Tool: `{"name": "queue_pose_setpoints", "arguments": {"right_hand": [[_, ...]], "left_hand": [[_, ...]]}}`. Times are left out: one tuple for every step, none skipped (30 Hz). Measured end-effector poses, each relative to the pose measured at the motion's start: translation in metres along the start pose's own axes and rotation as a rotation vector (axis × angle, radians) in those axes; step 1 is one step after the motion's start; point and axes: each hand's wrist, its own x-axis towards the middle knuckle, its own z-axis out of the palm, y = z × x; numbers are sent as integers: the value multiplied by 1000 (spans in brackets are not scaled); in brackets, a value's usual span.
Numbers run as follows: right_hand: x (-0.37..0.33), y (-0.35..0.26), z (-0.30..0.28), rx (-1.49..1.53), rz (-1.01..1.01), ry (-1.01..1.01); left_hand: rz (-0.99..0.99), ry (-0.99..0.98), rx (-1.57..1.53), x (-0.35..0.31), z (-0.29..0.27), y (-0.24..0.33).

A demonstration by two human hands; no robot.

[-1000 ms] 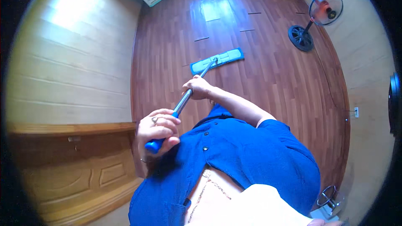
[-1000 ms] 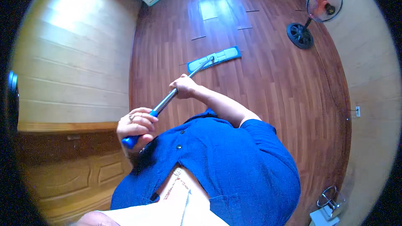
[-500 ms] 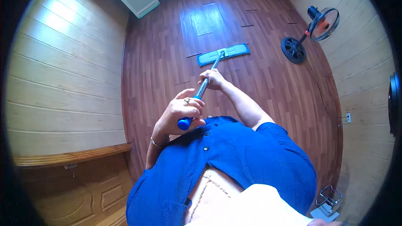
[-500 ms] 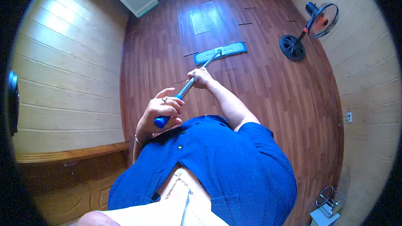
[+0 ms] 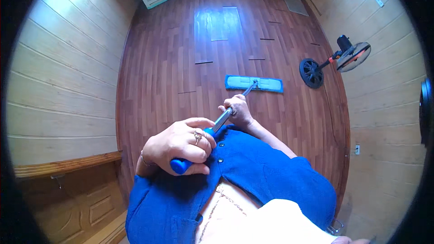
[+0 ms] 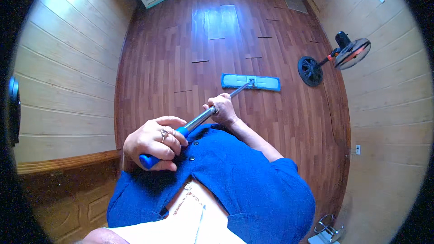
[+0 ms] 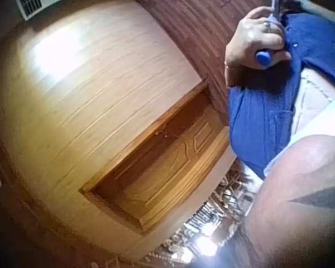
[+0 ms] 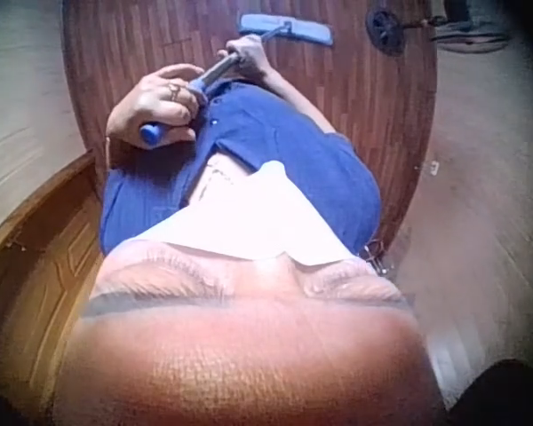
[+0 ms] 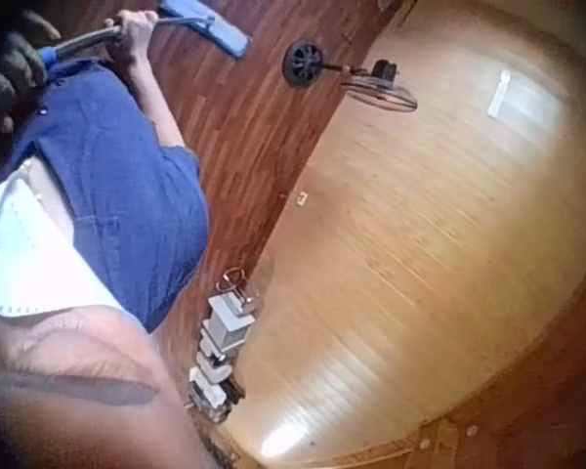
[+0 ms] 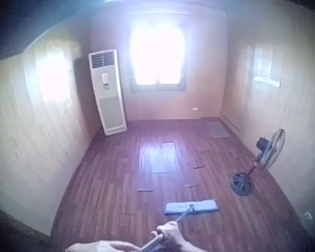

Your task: The person is mopping the wooden floor using a flat mop.

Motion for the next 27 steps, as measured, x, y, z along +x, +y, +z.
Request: {"name": "queue_pose_setpoints", "arguments": {"right_hand": [[-3,1,0,-22,-29,47],[-6,1,-1,-43,-60,94],[-8,4,-5,-33,-45,50],[-8,7,-4,-67,-52,46],[-7,11,-3,-101,-59,42],[-5,18,-1,-147,-48,17],[0,30,-2,-130,-30,-1],[7,43,-5,-114,-13,-20],[16,62,-2,-148,-63,53],[29,84,-5,-122,-76,53],[43,107,-11,-95,-92,53],[60,130,-15,-97,-134,82],[76,155,-20,-96,-97,56],[91,177,-25,-94,-62,29],[107,198,-30,-124,-63,33],[120,217,-31,-111,-71,31],[131,235,-32,-100,-78,32],[144,252,-34,-85,-91,5],[157,267,-37,-79,-97,-30],[168,280,-39,-73,-103,-63],[176,291,-39,-97,-104,-101],[184,298,-41,-86,-108,-111],[193,299,-46,-76,-113,-121],[201,299,-51,-82,-121,-134],[206,296,-56,-65,-158,-138],[209,291,-60,-49,-192,-143],[211,283,-62,-73,-184,-169]], "left_hand": [[-21,5,3,0,5,3],[-42,11,6,0,9,4],[-51,51,47,1,14,4],[-64,82,66,0,17,4],[-78,114,85,-1,21,2],[-87,126,98,0,26,-3],[-109,142,112,4,29,-11],[-131,157,127,11,32,-21],[-168,191,123,20,33,-31],[-181,226,120,31,33,-47],[-195,262,121,44,33,-65],[-200,275,138,55,31,-86],[-200,293,146,68,27,-110],[-201,312,157,82,23,-129],[-229,343,154,95,19,-146],[-249,374,164,105,17,-163],[-266,401,175,114,16,-180],[-264,416,194,120,16,-197],[-273,414,195,127,15,-208],[-285,433,214,135,14,-218],[-296,452,234,142,12,-226],[-304,455,237,151,9,-230],[-328,460,246,160,2,-229],[-353,465,256,169,-5,-225],[-368,475,271,179,-12,-219],[-391,463,288,187,-20,-211],[-415,450,305,195,-27,-201]]}}
